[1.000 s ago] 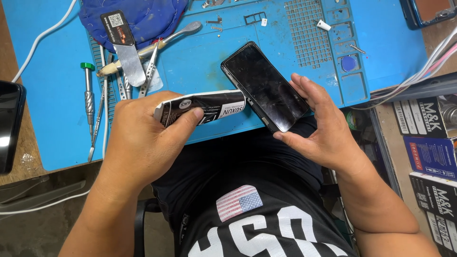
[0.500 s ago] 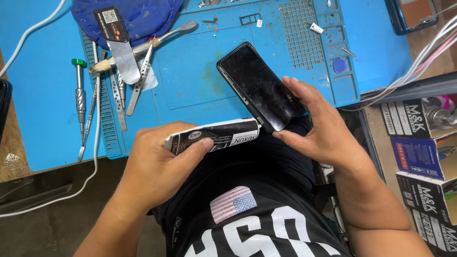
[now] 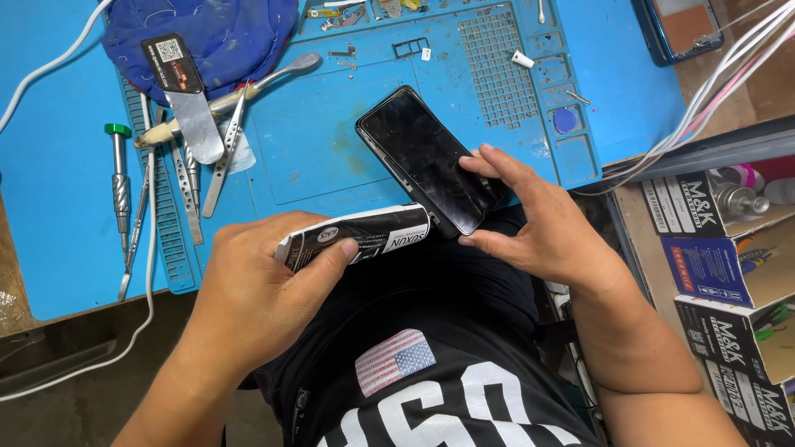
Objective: The person applies adhesive from a tube along the edges of a smartphone. They then use a plastic card to pry the back cover off the device, separating it from the main body.
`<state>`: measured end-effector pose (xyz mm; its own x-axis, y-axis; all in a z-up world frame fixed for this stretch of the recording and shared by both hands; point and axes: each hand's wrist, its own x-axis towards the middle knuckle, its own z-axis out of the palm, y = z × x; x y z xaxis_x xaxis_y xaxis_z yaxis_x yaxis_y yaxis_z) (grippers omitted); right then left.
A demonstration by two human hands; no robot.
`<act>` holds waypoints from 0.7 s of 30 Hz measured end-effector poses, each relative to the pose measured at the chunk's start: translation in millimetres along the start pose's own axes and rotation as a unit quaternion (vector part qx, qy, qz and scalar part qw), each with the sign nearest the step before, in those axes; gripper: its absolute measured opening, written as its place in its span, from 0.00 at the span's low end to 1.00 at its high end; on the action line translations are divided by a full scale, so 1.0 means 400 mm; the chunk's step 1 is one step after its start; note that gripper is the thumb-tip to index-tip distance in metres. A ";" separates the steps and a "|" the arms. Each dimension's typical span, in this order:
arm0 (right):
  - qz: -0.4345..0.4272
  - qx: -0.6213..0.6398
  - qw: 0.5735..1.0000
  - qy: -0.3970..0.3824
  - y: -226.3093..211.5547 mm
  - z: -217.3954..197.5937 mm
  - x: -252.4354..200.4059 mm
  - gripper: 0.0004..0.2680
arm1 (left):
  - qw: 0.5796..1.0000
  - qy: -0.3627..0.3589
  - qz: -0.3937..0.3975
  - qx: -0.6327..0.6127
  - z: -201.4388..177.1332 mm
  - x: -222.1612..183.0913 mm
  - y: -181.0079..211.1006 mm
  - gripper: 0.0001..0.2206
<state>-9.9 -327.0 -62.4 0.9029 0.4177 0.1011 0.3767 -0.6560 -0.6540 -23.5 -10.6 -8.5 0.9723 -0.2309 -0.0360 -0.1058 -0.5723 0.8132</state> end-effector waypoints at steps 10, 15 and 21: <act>-0.040 -0.025 0.999 -0.015 0.039 -0.003 0.001 0.38 | 0.998 0.008 0.064 0.029 0.001 0.003 0.006 0.05; 0.000 -0.015 0.999 -0.031 0.023 -0.013 0.006 0.38 | 0.998 0.008 0.053 0.031 0.003 0.000 -0.004 0.05; -0.005 -0.017 0.999 -0.030 0.031 -0.014 0.005 0.38 | 0.998 0.006 0.060 0.032 0.006 0.000 -0.006 0.06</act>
<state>-2.3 -337.8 -66.1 0.8854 0.4607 0.0620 0.3937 -0.6723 -0.6269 -23.8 -10.9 -11.8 0.9545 -0.2905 0.0668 -0.2338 -0.5910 0.7721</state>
